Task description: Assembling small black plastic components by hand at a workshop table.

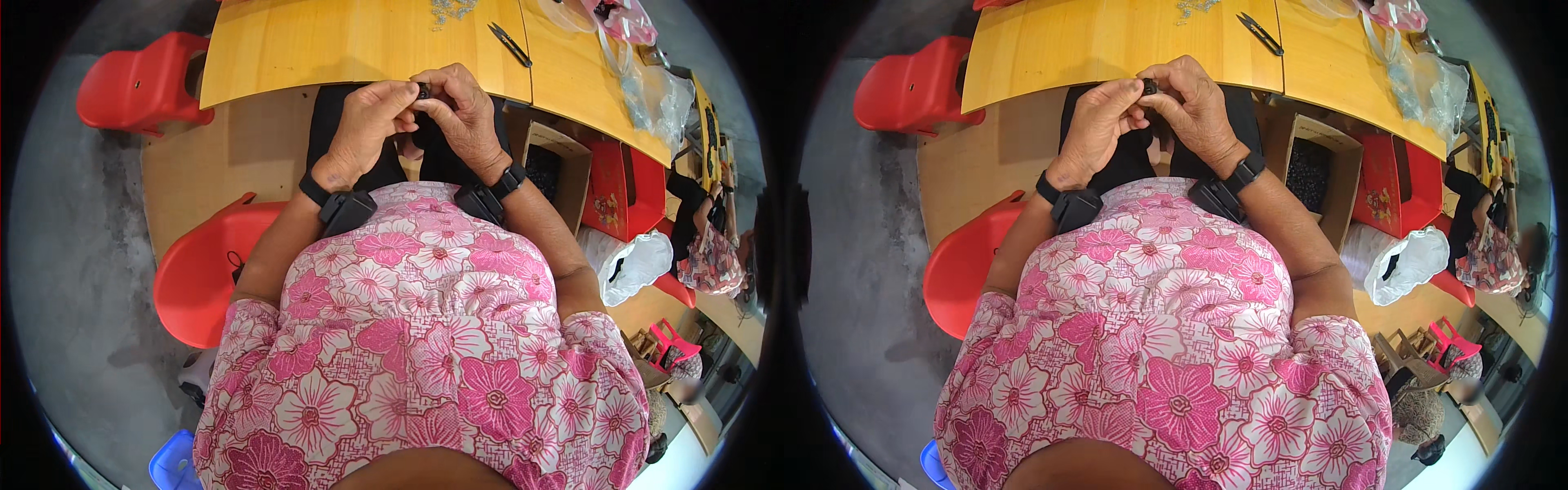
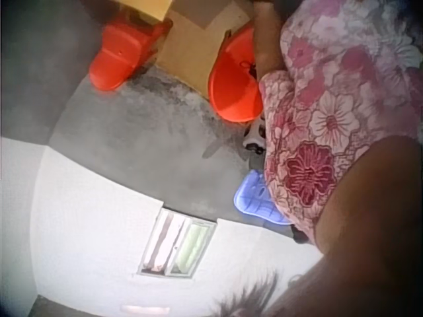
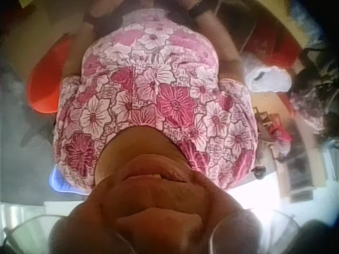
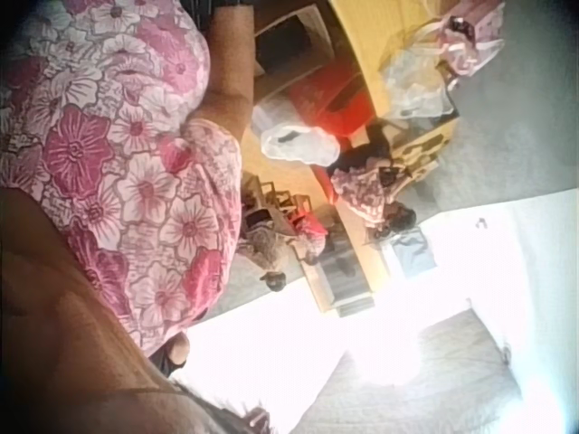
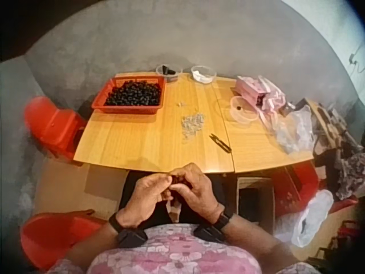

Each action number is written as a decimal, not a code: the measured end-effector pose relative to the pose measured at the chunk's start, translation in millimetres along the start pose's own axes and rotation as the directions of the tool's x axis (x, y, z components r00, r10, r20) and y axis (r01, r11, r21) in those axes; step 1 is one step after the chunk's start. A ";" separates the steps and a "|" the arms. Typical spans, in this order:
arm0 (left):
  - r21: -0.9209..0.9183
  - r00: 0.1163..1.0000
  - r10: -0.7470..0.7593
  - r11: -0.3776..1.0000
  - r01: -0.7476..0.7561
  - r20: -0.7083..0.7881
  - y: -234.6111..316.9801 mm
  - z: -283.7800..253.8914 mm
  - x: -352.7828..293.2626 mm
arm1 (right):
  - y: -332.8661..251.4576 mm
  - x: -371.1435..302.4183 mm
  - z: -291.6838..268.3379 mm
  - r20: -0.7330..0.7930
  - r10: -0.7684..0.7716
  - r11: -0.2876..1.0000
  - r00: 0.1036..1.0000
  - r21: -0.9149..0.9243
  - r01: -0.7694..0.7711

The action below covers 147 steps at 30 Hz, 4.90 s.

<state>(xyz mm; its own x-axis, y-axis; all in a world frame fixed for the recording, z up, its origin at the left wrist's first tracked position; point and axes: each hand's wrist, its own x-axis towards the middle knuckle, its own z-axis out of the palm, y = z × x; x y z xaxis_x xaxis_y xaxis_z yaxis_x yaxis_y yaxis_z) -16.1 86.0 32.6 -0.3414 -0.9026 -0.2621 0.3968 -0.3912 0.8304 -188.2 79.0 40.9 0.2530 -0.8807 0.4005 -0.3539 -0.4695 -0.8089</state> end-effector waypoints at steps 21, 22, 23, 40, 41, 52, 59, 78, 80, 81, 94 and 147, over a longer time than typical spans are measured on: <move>-0.048 0.996 -0.032 0.998 0.028 -0.080 -0.8 -1.0 -0.6 | 5.4 -3.5 6.0 0.063 0.050 0.998 0.997 0.033 -0.052; -0.048 0.996 -0.032 0.998 0.028 -0.079 -1.5 -2.0 0.1 | 5.5 -2.5 5.3 0.063 0.049 0.998 0.997 0.033 -0.052; -0.062 0.997 -0.032 0.998 0.028 -0.069 -2.6 -3.7 0.1 | 4.8 -1.6 4.5 0.075 0.016 1.000 0.997 -0.013 -0.015; 0.525 0.916 0.326 0.750 -0.402 0.235 -2.2 4.5 7.3 | 4.0 4.0 -4.5 0.089 -0.137 0.983 0.987 -0.112 0.147; 0.507 0.906 0.355 0.750 -0.424 0.232 -3.7 5.2 8.0 | 3.3 3.2 -4.1 0.093 -0.129 0.986 0.987 -0.092 0.138; 0.563 0.889 0.429 0.699 -0.440 0.162 -2.8 15.0 1.0 | 2.0 0.4 -1.3 0.089 -0.118 0.989 0.989 -0.074 0.124; 0.497 0.890 0.449 0.755 -0.428 0.085 -1.8 19.7 4.8 | 3.9 5.2 0.0 0.047 -0.120 0.991 0.992 -0.048 0.123; 0.772 0.921 0.380 0.558 -0.305 0.088 -2.4 -29.8 25.7 | 124.0 97.3 -193.1 -0.635 0.239 0.959 0.735 0.036 -0.281; 0.776 0.924 0.372 0.555 -0.300 0.090 -8.6 -40.9 30.7 | 149.6 113.2 -217.0 -0.641 0.198 0.877 0.742 -0.223 -0.426; 0.783 0.929 0.360 0.552 -0.287 0.087 -8.8 -43.4 29.2 | 156.4 118.5 -223.7 -0.623 0.195 0.803 0.758 -0.342 -0.488; 0.757 0.932 0.354 0.590 -0.281 0.070 -8.6 -49.3 36.4 | 138.0 119.5 -154.0 -0.157 0.449 0.866 0.880 -0.166 -0.472; 0.663 0.931 0.364 0.690 -0.289 0.027 -16.1 -61.7 35.5 | 164.6 124.7 -182.2 -0.147 0.396 0.371 0.906 -0.877 -0.305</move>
<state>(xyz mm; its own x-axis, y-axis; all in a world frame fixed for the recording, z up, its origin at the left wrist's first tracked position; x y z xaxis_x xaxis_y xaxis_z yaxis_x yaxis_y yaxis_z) 18.0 49.2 -20.3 -0.1968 -0.9778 0.0718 -0.1921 0.1103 0.9752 -378.9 -119.6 36.1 -0.0434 -0.9934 0.1060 -0.9983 0.0389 -0.0445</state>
